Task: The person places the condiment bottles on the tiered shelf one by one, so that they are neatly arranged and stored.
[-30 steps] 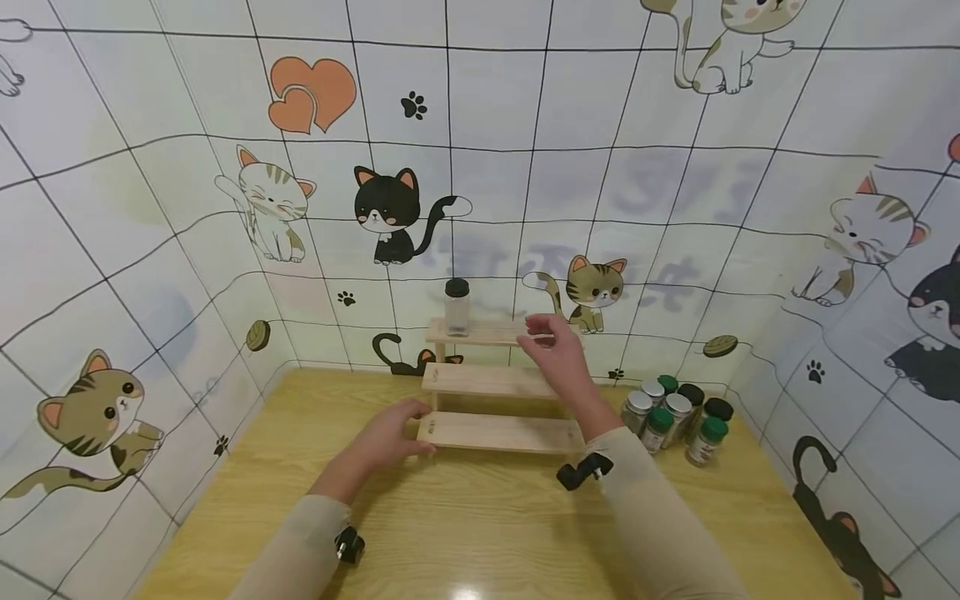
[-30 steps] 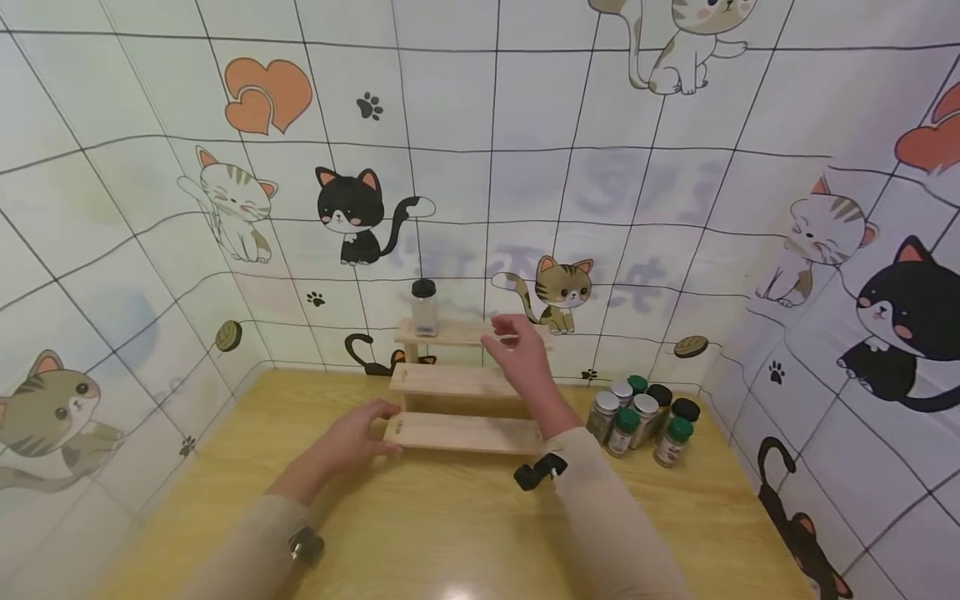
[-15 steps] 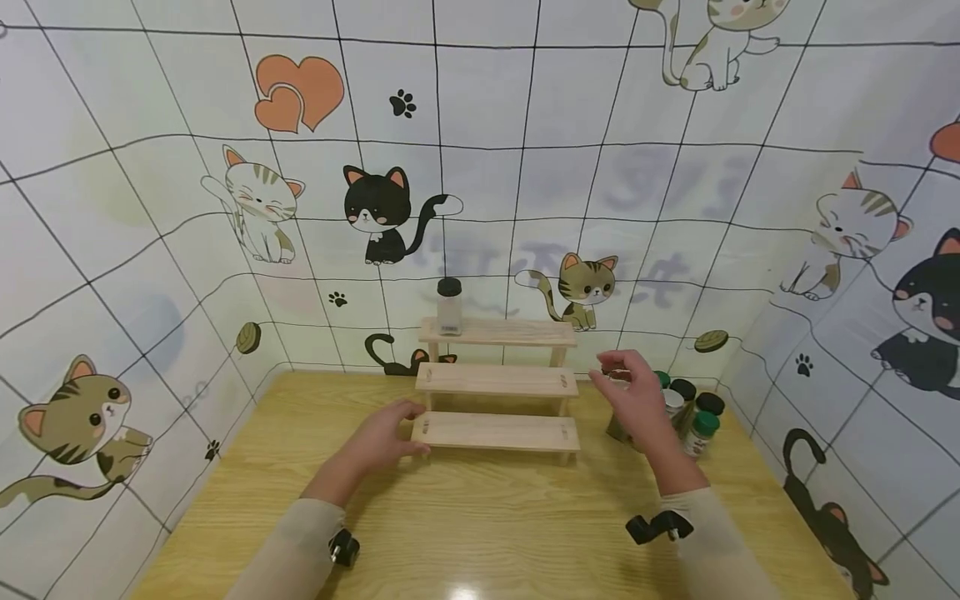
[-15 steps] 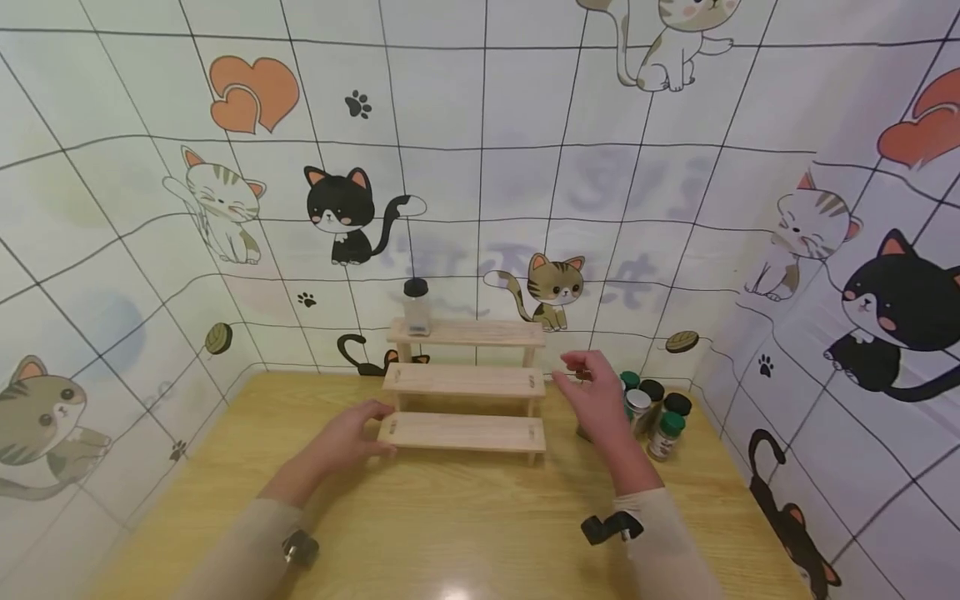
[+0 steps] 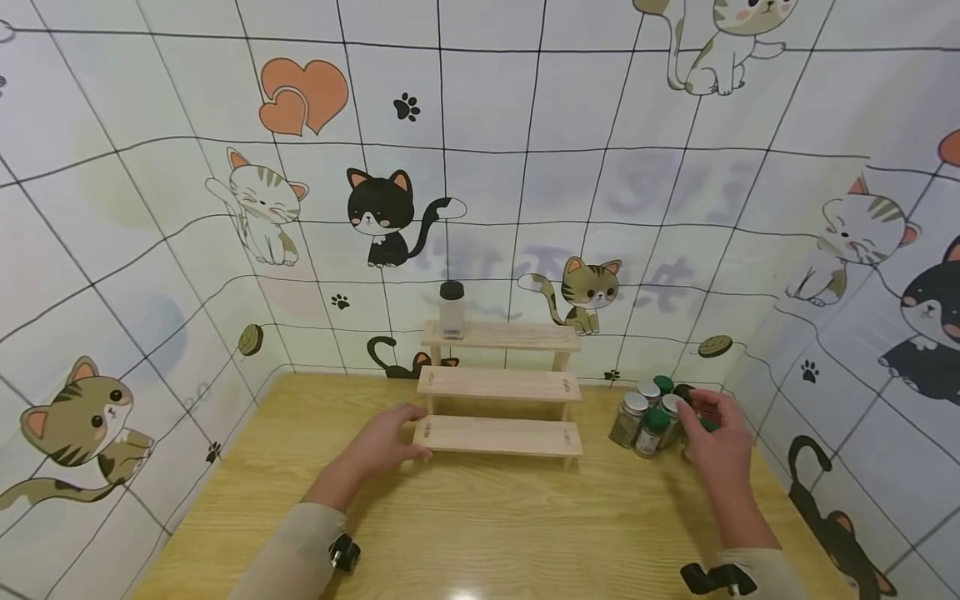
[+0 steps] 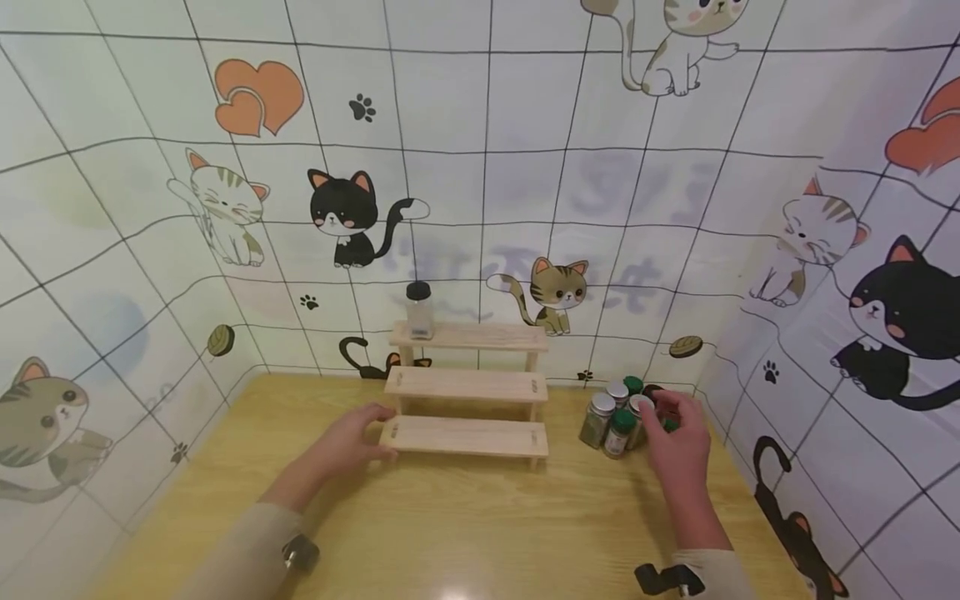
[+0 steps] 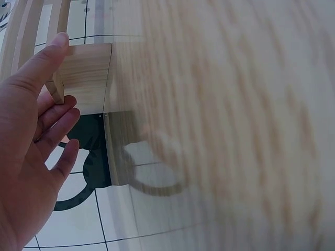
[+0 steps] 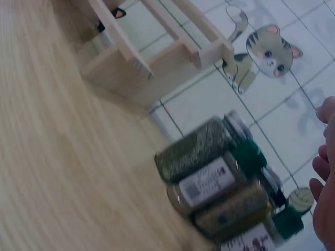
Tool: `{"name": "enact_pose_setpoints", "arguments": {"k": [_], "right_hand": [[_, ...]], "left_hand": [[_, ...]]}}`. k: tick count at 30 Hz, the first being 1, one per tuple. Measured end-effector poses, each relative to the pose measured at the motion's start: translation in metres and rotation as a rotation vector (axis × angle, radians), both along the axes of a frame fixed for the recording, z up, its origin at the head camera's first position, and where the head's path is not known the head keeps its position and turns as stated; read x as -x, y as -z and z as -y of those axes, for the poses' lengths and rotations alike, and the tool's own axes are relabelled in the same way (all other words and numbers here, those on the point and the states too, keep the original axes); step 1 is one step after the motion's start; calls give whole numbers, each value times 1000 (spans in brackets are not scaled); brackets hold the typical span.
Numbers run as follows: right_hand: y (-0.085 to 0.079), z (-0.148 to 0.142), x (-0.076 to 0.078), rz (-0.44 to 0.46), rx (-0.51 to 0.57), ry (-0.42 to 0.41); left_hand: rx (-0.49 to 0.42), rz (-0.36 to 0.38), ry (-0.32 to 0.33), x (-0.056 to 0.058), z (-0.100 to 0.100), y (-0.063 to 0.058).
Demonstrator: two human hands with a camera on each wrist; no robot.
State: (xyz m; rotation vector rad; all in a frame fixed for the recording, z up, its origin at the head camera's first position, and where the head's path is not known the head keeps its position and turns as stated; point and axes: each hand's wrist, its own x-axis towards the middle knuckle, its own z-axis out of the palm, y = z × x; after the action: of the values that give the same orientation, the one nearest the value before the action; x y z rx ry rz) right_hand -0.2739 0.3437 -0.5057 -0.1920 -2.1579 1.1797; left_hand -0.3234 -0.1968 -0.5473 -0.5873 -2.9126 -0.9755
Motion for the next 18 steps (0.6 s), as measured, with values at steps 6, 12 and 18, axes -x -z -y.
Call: {"name": "enact_pose_setpoints", "arguments": {"k": [6,12,18], "right_hand": [[16,-25,-9,27,65,114],[33,-40,-11,25,31,139],[49,-44,-10,106,-1,146]], "left_hand": [[-9,13,-5,1,1,1],[-9,13,1,2,2,2],[-17,6,3,2,1,3]]}}
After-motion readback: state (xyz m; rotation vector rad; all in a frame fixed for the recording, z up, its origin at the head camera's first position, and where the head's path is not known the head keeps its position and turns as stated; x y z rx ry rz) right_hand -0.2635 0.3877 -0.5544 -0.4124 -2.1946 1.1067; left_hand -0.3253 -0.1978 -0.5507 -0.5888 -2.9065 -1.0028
